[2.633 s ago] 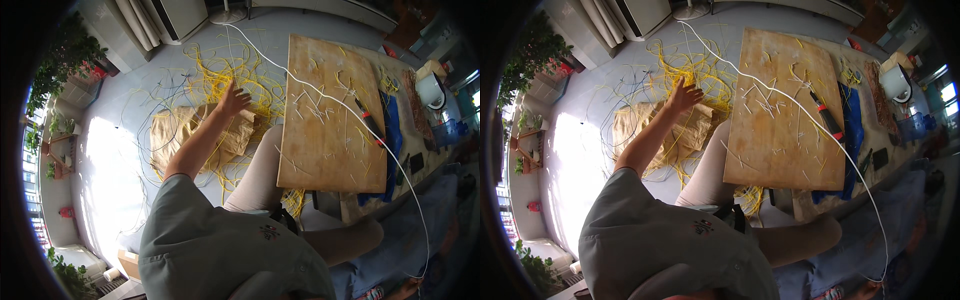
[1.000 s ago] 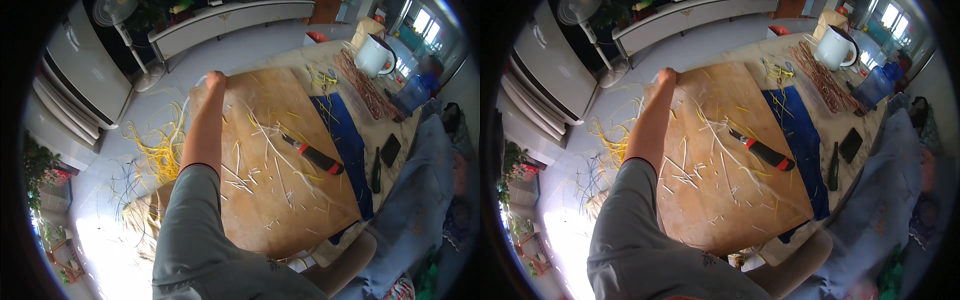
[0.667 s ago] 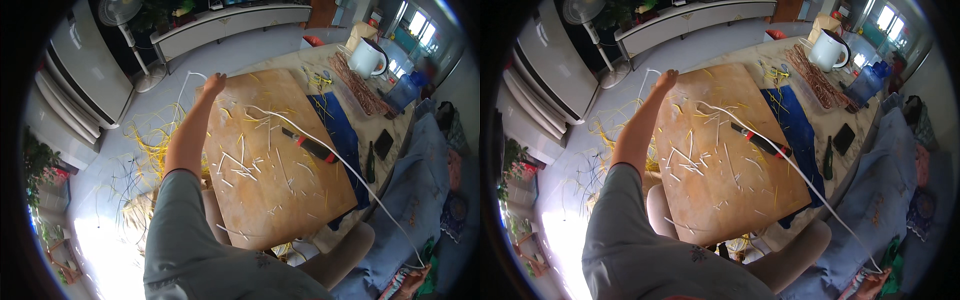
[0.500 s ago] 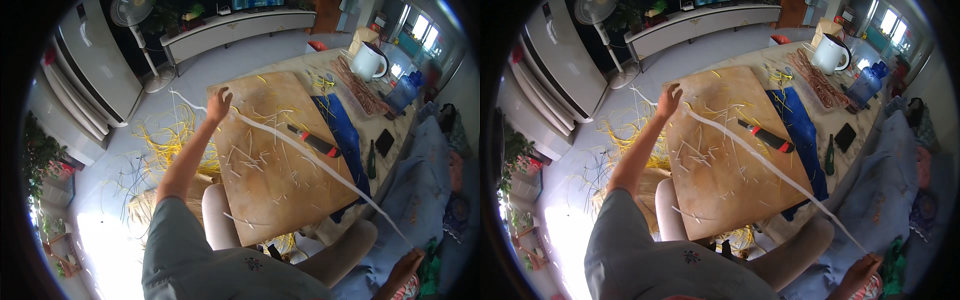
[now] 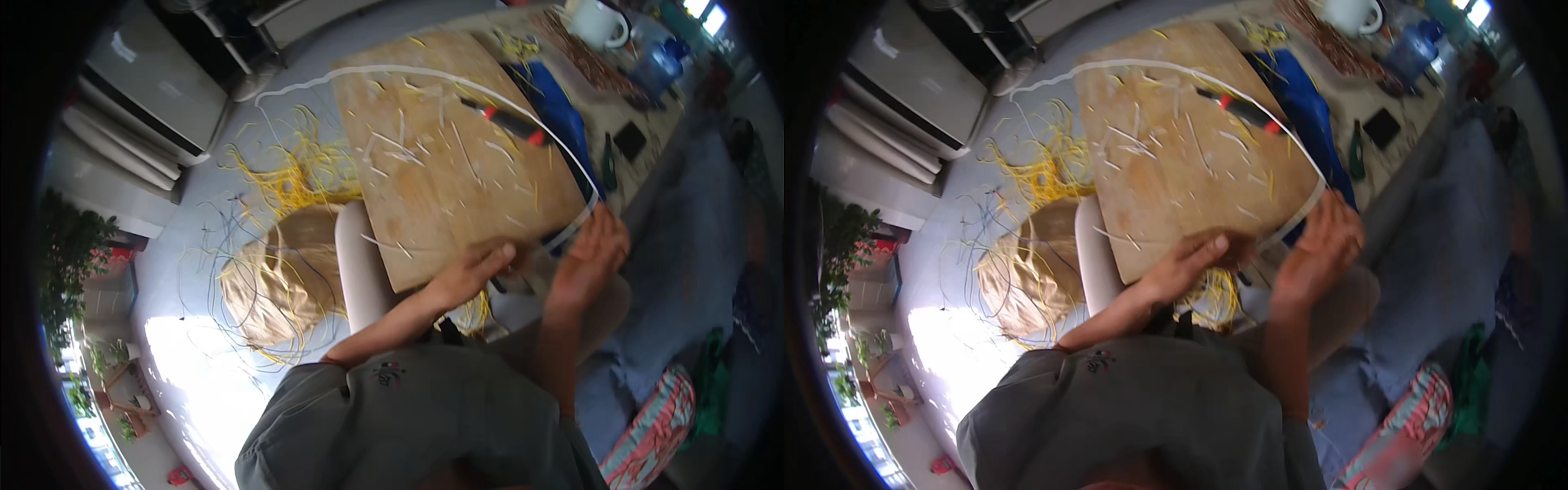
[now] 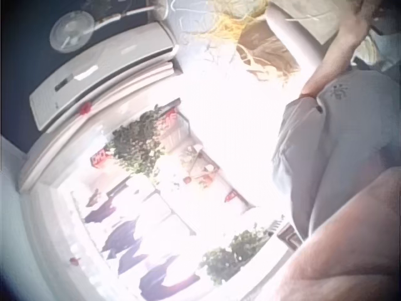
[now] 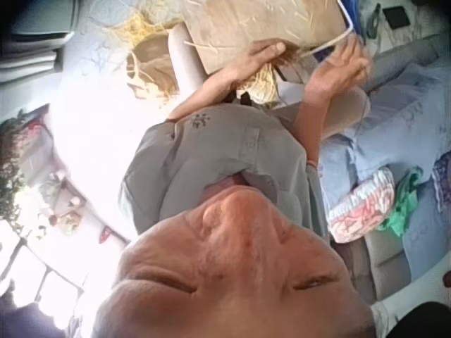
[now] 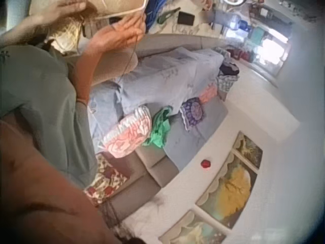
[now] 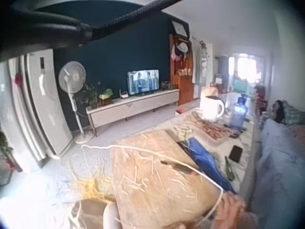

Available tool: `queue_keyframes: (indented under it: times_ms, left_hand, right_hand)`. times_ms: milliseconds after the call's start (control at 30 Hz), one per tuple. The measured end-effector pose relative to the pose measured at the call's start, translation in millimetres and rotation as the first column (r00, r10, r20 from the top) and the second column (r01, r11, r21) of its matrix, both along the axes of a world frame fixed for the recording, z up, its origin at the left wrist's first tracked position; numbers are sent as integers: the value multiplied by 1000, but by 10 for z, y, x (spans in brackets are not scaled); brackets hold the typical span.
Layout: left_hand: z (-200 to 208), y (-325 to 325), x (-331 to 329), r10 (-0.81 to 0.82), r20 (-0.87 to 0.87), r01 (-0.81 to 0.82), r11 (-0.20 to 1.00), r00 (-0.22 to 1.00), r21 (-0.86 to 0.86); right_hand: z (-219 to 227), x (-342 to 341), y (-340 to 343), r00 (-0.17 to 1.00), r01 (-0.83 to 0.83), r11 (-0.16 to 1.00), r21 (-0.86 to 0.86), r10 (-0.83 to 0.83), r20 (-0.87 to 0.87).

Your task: The person sits on the floor and uses a utility knife to strip the outer insulation from white and yellow wires. They repeatedly cut the insulation, peel it off, and place the stripped pieces onto a wooden board.

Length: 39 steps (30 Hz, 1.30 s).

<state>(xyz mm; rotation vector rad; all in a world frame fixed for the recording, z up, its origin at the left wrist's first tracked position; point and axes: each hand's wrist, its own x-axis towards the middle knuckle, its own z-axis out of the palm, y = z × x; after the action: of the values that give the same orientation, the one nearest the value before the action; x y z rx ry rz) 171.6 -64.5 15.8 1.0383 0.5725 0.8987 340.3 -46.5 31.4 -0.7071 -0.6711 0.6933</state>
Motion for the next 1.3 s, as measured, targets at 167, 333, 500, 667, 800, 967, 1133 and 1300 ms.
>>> queue_keyframes:
  times_ms: [167, 333, 500, 667, 800, 967, 1133, 1300]
  left_hand:
    - [24, 114, 309, 169, -77, -165, 984, 983, 64]
    - [-223, 50, 448, 436, -330, -311, 876, 837, 369]
    - [-289, 114, 397, 485, -413, -371, 869, 771, 327]
    - [-409, 99, 306, 303, -430, -332, 943, 850, 9]
    - [-562, -3, 198, 399, -544, -208, 902, 739, 379]
    - [-569, -130, 139, 484, -611, -146, 843, 627, 518]
    - [-739, -288, 76, 392, -537, -180, 897, 747, 404]
    - [-818, -495, 142, 351, -140, -372, 912, 926, -175]
  right_hand:
    - [-268, -235, -209, 981, -114, 981, -158, 87, -173]
    - [-489, -328, -498, 974, -161, 939, -304, 101, -204]
    - [-719, -370, -625, 904, -374, 840, -394, 234, -359]
    - [-711, -300, -924, 806, -537, 519, -666, 549, -222]
    - [-191, -52, -1028, 556, -430, 272, -861, 831, -15]
    - [-99, -208, -317, 391, -14, 939, -344, 321, 862]
    - [-420, -437, 296, 388, -333, 701, -630, 711, 587]
    - [-514, -615, 482, 448, -457, 489, -743, 848, 282]
